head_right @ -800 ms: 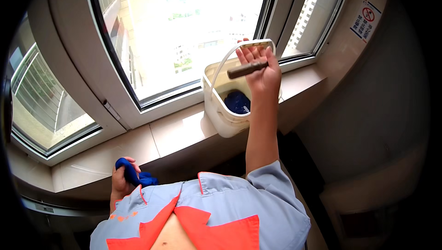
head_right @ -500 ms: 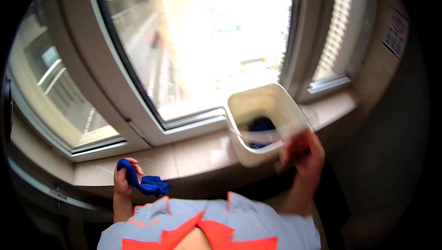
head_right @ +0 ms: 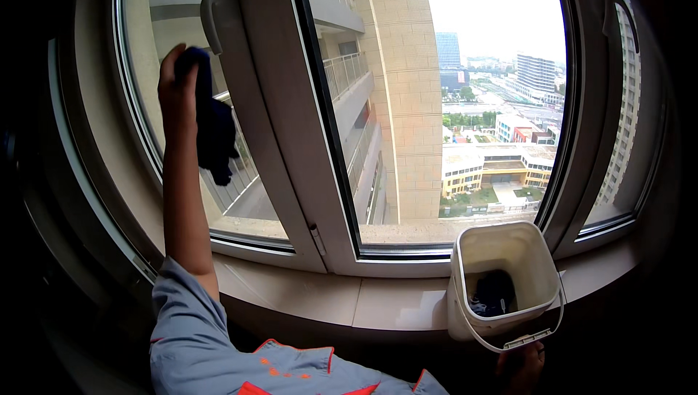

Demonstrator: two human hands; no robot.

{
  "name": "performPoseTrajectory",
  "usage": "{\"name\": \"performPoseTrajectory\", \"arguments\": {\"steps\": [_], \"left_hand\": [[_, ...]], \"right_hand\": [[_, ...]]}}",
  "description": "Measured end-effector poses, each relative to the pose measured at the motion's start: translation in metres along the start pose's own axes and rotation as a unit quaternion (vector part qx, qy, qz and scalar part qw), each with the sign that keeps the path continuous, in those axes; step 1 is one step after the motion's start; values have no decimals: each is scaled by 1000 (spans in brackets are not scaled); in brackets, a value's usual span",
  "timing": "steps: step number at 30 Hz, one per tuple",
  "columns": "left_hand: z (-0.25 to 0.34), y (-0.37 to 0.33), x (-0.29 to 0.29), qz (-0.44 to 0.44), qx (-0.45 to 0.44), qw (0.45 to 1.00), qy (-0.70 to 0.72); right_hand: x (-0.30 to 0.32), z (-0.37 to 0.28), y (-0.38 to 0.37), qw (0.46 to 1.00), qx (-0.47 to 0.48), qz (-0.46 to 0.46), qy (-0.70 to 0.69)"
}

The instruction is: The person cleans the frame and inner tracks of a window using a blue cloth and a thin tool to reach into the crevices.

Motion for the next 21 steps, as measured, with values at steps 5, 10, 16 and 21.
{"name": "performPoseTrajectory", "arguments": {"steps": [5, 10, 16, 21], "left_hand": [[-14, -54, -73, -100, -27, 975, -195], [-33, -98, -37, -140, -202, 875, -417], [1, -189, -48, 30, -236, 851, -468], [-18, -194, -28, 50, 45, 990, 123]], "right_hand": [[59, 13, 8, 988, 72, 136, 35], [52, 12, 10, 985, 72, 140, 65], [26, 9, 17, 992, 58, 95, 51], [42, 23, 30, 978, 11, 209, -19]]}}
Point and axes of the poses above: each hand's wrist, its own y-axis away from the middle knuckle, its own x-axis out of the back of the hand, z = x × y, the point moved 10 cm from there along -y, towards the middle knuckle, and after that the axes turned 1 degree about -y, right-handed, at the moved point
